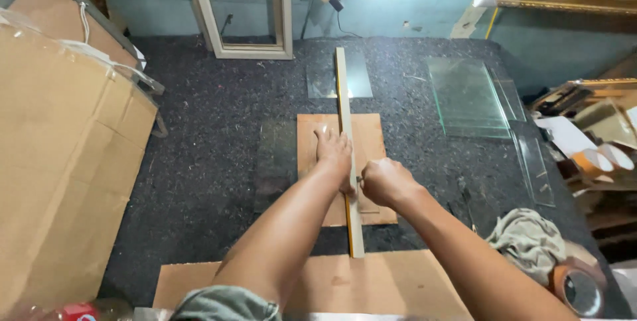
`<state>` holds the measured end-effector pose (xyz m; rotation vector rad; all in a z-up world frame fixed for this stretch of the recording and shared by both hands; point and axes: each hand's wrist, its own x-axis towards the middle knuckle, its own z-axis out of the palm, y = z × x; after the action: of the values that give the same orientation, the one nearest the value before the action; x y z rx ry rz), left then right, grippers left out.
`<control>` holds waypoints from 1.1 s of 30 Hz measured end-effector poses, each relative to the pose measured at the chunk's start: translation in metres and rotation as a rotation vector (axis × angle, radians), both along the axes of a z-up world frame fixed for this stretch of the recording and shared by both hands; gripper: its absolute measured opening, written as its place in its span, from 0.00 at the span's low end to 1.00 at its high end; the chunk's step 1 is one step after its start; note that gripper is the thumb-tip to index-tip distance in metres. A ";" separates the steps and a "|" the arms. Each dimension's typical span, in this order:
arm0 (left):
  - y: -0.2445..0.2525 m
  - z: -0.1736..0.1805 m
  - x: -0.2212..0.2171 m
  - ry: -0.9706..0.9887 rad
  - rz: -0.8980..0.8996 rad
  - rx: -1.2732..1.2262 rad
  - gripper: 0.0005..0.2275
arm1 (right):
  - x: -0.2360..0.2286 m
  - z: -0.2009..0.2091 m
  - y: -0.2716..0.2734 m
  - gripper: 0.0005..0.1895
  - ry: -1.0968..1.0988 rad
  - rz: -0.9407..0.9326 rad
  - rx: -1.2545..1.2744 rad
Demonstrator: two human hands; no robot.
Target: Measuring and marking glass sheets using a ruler and pen on a workshop table for framing.
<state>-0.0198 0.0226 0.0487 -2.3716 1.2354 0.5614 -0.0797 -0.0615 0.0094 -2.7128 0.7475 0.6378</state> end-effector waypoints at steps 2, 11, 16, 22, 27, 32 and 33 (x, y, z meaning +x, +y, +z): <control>0.003 0.001 -0.006 -0.010 -0.016 0.005 0.23 | -0.028 0.008 0.020 0.14 0.021 -0.018 0.009; -0.017 -0.057 0.013 -0.134 -0.124 0.123 0.51 | -0.131 -0.024 0.049 0.15 0.000 -0.228 0.110; 0.010 -0.059 -0.003 -0.039 -0.051 -0.083 0.42 | -0.132 -0.042 0.058 0.15 -0.151 -0.597 0.285; 0.043 -0.124 -0.043 0.198 0.702 -1.176 0.20 | -0.088 -0.059 0.069 0.27 -0.380 -0.558 0.148; 0.088 -0.148 -0.072 0.038 0.584 -1.467 0.16 | -0.096 -0.083 0.053 0.18 -0.658 -0.652 0.128; 0.132 -0.102 -0.088 0.039 0.542 -1.361 0.15 | -0.154 -0.057 0.022 0.17 -0.584 -0.560 0.102; 0.137 -0.097 -0.091 -0.009 0.534 -1.324 0.16 | -0.169 -0.055 0.014 0.16 -0.573 -0.523 0.103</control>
<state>-0.1113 0.1595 -0.0488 -3.8233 1.0836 -0.3083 -0.2491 -0.0479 -0.0458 -2.2682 1.1411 -0.2062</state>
